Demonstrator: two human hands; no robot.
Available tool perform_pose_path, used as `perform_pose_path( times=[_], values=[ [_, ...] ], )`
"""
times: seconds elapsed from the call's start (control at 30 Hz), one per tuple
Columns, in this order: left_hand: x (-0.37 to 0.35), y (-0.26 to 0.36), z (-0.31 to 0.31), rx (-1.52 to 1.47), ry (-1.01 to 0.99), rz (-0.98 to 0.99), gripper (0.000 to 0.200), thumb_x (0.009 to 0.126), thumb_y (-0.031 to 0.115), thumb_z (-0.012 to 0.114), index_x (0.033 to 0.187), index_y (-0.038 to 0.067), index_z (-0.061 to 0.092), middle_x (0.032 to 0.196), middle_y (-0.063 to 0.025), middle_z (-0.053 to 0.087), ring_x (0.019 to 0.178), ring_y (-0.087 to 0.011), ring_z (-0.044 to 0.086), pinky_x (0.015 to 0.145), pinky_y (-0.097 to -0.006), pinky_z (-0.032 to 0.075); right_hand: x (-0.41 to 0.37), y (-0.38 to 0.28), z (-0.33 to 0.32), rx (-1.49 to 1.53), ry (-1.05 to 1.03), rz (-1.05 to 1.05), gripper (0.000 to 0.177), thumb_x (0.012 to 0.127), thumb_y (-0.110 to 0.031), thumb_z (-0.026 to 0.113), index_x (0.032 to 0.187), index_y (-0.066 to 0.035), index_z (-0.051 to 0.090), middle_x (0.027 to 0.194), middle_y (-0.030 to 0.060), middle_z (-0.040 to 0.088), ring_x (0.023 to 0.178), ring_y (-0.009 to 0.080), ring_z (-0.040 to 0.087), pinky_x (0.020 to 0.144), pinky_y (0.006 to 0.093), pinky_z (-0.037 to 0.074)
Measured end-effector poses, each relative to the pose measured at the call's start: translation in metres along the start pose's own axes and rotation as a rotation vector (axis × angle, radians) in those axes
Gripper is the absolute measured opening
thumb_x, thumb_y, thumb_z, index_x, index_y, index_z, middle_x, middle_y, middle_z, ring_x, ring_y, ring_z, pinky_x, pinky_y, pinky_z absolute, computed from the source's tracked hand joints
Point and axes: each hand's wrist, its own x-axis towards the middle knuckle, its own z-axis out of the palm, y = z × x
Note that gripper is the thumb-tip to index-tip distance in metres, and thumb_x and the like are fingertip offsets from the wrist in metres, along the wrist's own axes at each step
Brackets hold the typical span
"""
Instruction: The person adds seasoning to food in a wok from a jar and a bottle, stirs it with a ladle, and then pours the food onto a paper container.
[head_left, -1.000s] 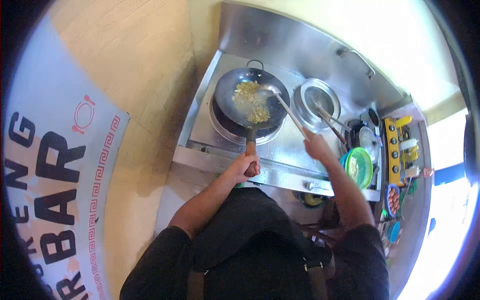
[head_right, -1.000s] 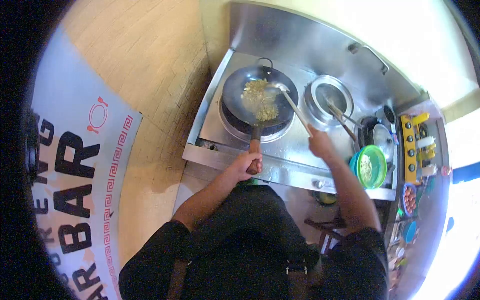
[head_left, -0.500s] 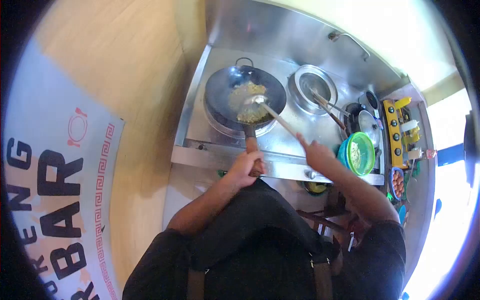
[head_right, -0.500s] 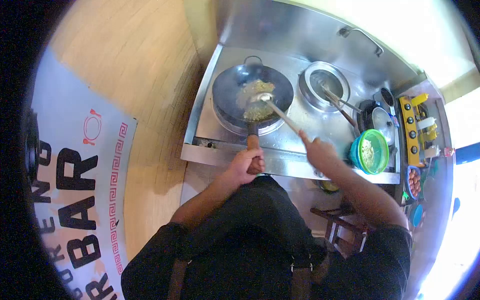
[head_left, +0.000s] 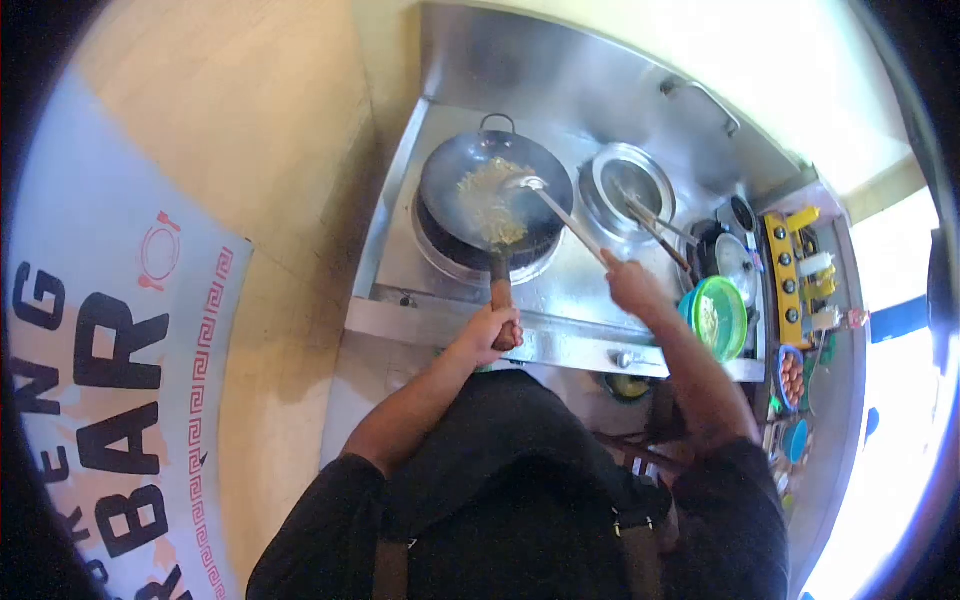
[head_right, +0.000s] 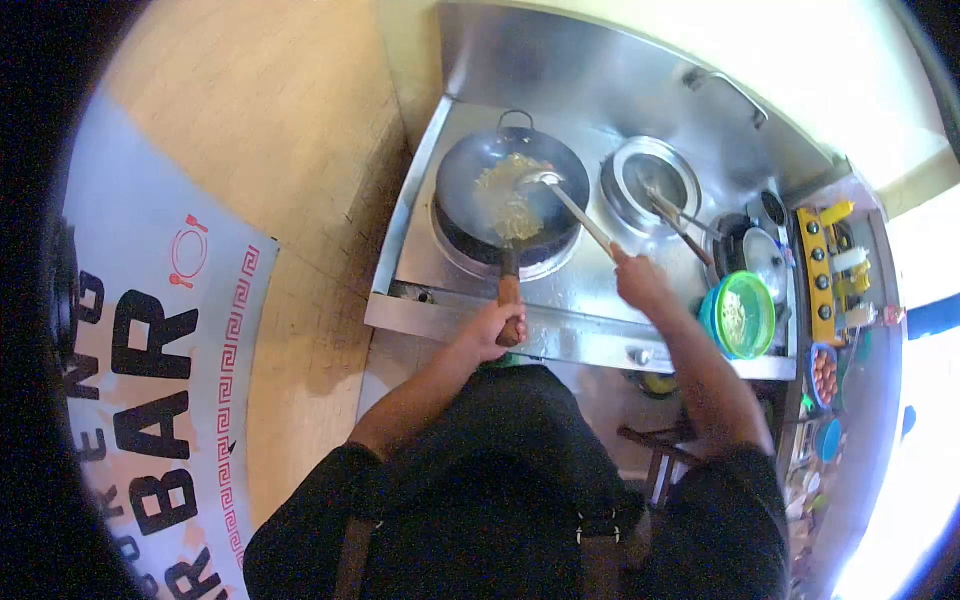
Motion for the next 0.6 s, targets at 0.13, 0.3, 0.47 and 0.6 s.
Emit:
perform_pose_path(
  times=[0.13,0.3,0.47,0.6],
  values=[
    [0.006,-0.001,-0.025,0.018,0.01,0.017,0.02,0.08,0.005,0.061,0.091,0.009,0.045,0.068,-0.005,0.049,0.055,-0.0186,0.054,0.049,-0.0373,0.047,0.053,-0.017,0.051,0.285,0.205,-0.077,0.05,0.086,-0.017,0.05,0.135,-0.009,0.041,0.096,0.0328,0.059,0.091,0.0464,0.059,0.081,0.0521,0.046],
    [0.014,0.008,-0.043,0.099,0.007,0.02,0.017,0.081,0.007,0.061,0.089,0.01,0.047,0.071,-0.005,0.051,0.055,-0.0182,0.055,0.048,-0.0371,0.048,0.065,-0.06,0.045,0.182,-0.05,-0.126,0.058,0.086,-0.014,0.047,0.14,-0.005,0.027,0.093,0.0288,0.062,0.081,0.0442,0.062,0.074,0.0506,0.05],
    [0.034,0.033,-0.057,0.263,0.135,-0.192,0.016,0.082,0.016,0.064,0.081,0.007,0.051,0.064,-0.0035,0.052,0.05,-0.0171,0.053,0.046,-0.0309,0.047,-0.047,-0.059,-0.012,-0.105,-0.186,-0.183,0.058,0.085,-0.009,0.045,0.141,-0.004,0.026,0.091,0.026,0.063,0.079,0.0407,0.064,0.07,0.0491,0.052],
    [-0.048,0.016,0.062,0.066,0.098,-0.125,0.018,0.083,0.016,0.061,0.072,0.007,0.051,0.061,-0.0046,0.051,0.05,-0.016,0.052,0.045,-0.0292,0.045,-0.043,-0.041,-0.026,-0.073,-0.169,-0.156,0.058,0.086,-0.009,0.044,0.141,-0.004,0.027,0.088,0.0258,0.063,0.077,0.0403,0.064,0.068,0.0488,0.052]
  ],
)
